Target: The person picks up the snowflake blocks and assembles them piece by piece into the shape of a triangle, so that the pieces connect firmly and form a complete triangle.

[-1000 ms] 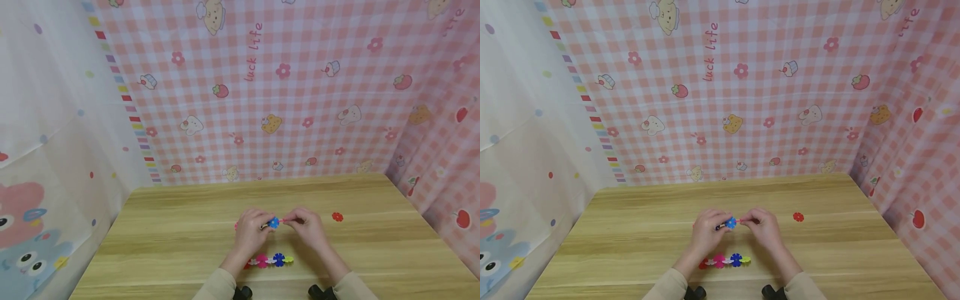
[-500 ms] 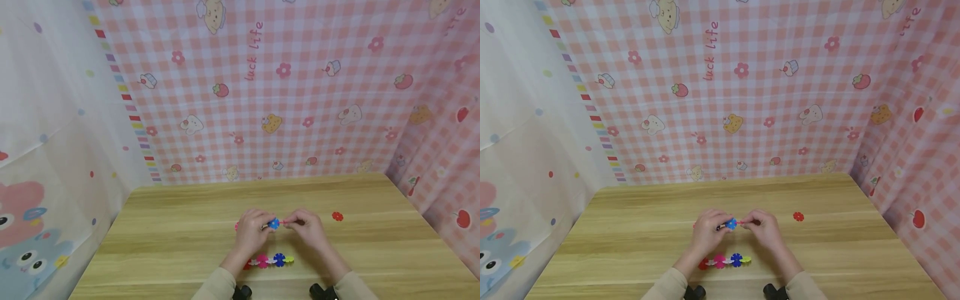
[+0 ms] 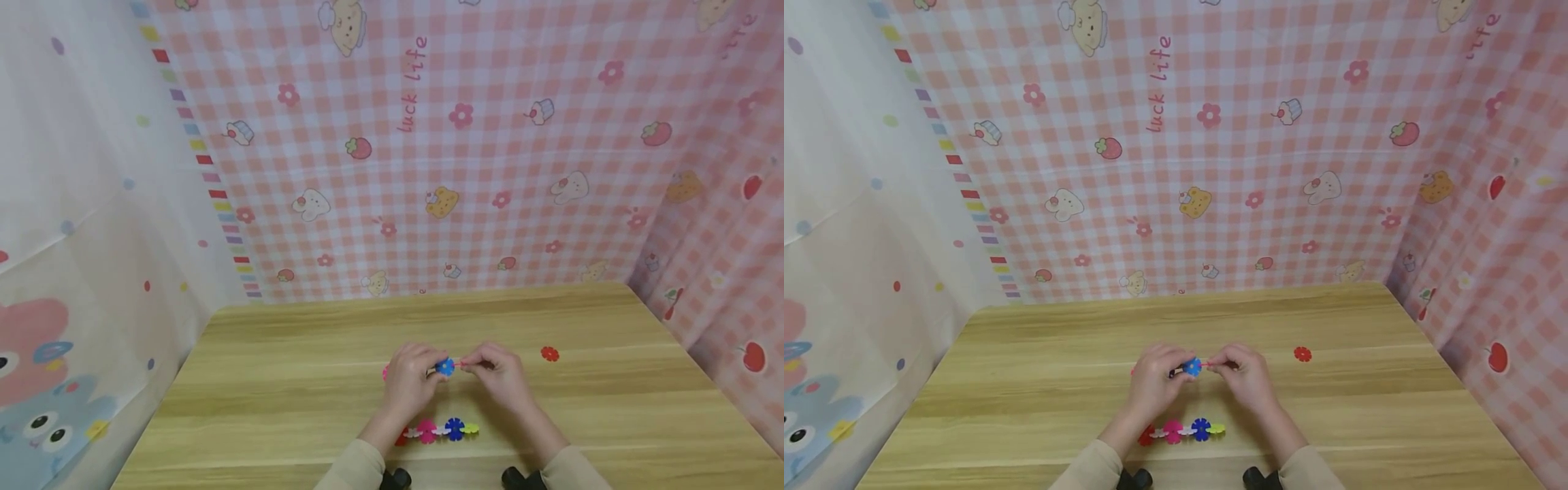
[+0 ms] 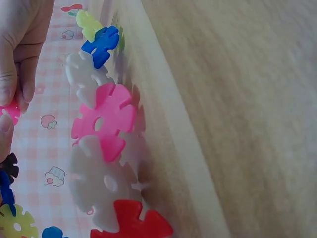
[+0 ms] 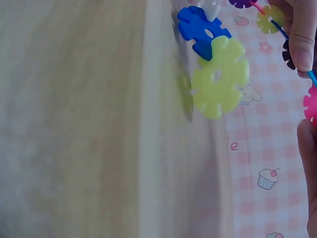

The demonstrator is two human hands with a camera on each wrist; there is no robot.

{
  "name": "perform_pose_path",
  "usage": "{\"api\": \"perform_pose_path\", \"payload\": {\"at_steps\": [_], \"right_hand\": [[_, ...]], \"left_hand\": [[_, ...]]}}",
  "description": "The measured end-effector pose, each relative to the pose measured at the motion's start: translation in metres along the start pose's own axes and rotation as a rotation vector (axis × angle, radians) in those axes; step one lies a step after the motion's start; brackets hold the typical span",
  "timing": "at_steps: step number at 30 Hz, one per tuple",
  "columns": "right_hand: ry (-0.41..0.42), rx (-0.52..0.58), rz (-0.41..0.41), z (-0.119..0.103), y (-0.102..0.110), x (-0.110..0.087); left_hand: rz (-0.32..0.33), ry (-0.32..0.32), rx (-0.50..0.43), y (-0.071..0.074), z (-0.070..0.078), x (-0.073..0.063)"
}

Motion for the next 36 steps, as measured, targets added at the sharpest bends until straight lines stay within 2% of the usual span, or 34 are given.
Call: {"api": "perform_pose_path", "payload": {"at_steps": [6, 10, 11, 15, 18, 20, 27, 36], "right_hand": [[0.047, -0.08, 0.007, -0.004, 0.0, 0.003], [0.037, -0.11, 0.024, -0.011, -0.001, 0.004], [0.02, -0.106, 0.024, -0.017, -0.001, 0.005], [-0.083, -0.103, -0.02, -0.015, 0.001, 0.006], [-0.169, -0.084, -0.075, 0.001, 0.003, 0.005], [-0.202, -0.085, -0.099, 0.003, 0.005, 0.006], [-0.294, -0.115, -0.13, 0.016, 0.029, 0.004], [-0.353, -0.251, -0.041, 0.038, 0.077, 0.0]], "left_hand": [[0.027, -0.049, 0.014, -0.002, -0.001, 0.001], [0.029, -0.03, -0.008, -0.001, -0.001, 0.001], [0.024, -0.017, -0.013, -0.001, -0.001, 0.001], [-0.009, 0.009, -0.017, 0.0, -0.002, 0.003], [-0.04, 0.019, -0.013, 0.001, -0.002, 0.004], [-0.065, 0.039, -0.008, 0.001, -0.002, 0.005], [-0.144, 0.1, 0.025, 0.002, -0.002, 0.007], [-0.15, 0.125, 0.027, 0.003, -0.005, 0.004]]}}
Point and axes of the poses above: each hand's wrist, its own x-axis towards the middle knuckle, its own y-axis out of the back of the hand, z = x × y, the point moved 3 cm from there along x, towards the middle knuckle, and after that the axes turned 11 degrees about -y, right-handed, at the moved point
